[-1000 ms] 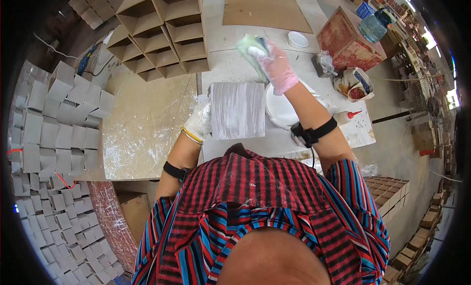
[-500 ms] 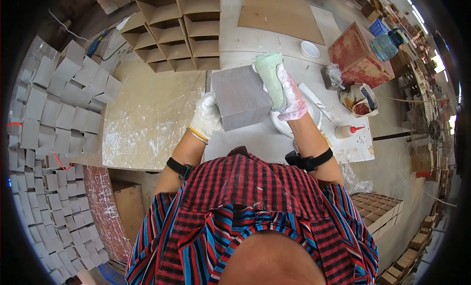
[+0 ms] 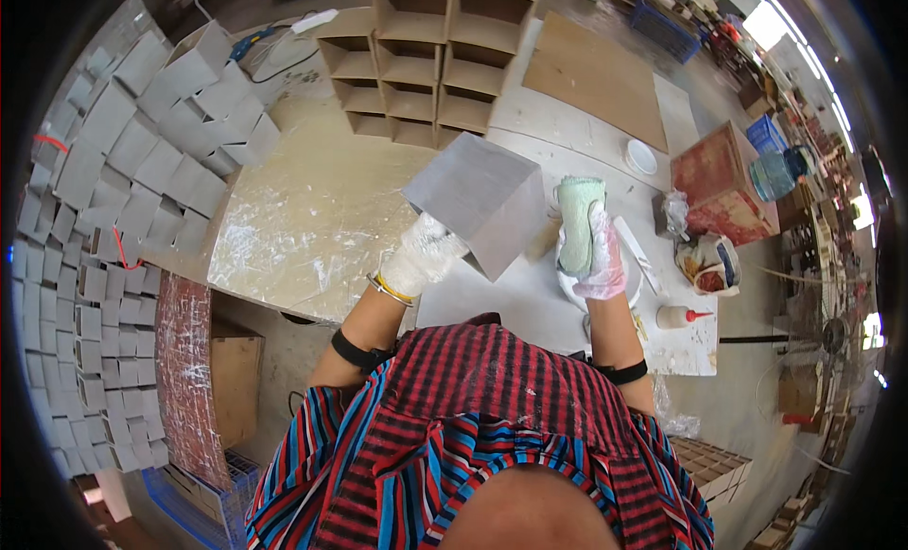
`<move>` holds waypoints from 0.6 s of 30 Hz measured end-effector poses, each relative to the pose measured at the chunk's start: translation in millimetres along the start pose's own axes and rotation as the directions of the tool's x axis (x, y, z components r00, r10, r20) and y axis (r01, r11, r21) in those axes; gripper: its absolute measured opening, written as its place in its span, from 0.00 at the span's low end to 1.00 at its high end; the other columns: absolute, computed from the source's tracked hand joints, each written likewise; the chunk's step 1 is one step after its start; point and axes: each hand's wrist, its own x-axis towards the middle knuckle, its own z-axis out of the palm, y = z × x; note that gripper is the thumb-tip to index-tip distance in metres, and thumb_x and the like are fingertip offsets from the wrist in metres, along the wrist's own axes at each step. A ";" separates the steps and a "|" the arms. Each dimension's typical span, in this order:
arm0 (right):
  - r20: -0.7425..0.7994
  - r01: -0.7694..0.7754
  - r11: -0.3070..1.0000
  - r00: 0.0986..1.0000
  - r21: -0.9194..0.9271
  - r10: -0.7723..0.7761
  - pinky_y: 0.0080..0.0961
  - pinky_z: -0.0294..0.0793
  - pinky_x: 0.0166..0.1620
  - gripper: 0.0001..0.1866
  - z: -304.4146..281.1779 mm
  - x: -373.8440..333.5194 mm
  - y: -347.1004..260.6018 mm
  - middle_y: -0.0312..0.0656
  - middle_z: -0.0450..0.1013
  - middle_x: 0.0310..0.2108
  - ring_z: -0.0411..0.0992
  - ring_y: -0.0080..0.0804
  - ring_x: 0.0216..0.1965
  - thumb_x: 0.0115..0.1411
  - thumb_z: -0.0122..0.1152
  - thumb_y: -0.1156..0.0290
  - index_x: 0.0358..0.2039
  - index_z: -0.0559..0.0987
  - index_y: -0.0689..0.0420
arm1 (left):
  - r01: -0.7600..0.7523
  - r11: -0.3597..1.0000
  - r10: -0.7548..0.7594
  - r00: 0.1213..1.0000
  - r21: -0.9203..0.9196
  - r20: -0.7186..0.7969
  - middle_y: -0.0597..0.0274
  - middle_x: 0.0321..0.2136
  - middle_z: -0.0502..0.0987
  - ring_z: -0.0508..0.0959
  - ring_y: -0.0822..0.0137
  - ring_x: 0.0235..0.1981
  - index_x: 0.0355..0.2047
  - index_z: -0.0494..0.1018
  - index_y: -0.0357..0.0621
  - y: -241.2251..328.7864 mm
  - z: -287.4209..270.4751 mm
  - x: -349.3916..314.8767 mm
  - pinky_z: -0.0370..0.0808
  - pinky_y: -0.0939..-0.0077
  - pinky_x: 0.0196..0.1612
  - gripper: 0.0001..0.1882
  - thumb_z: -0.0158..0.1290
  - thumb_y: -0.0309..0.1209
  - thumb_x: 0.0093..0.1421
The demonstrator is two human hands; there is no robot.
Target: The person applies a white substance to the interior and exterior of a wooden box, wipes the surfaces with a cloth, and then stacks it onto a pile of similar boxes.
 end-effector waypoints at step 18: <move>0.038 0.089 0.951 0.996 -0.296 -0.082 0.19 0.71 0.28 0.26 73.9 -3.6 45.7 0.36 0.74 0.32 0.72 0.23 0.29 0.62 0.55 0.46 0.51 0.73 0.53 | 0.125 0.204 -0.430 0.902 -0.971 0.026 0.56 0.56 0.69 0.72 0.54 0.54 0.59 0.64 0.47 4.4 -85.2 -42.5 0.72 0.55 0.54 0.28 0.37 0.52 0.68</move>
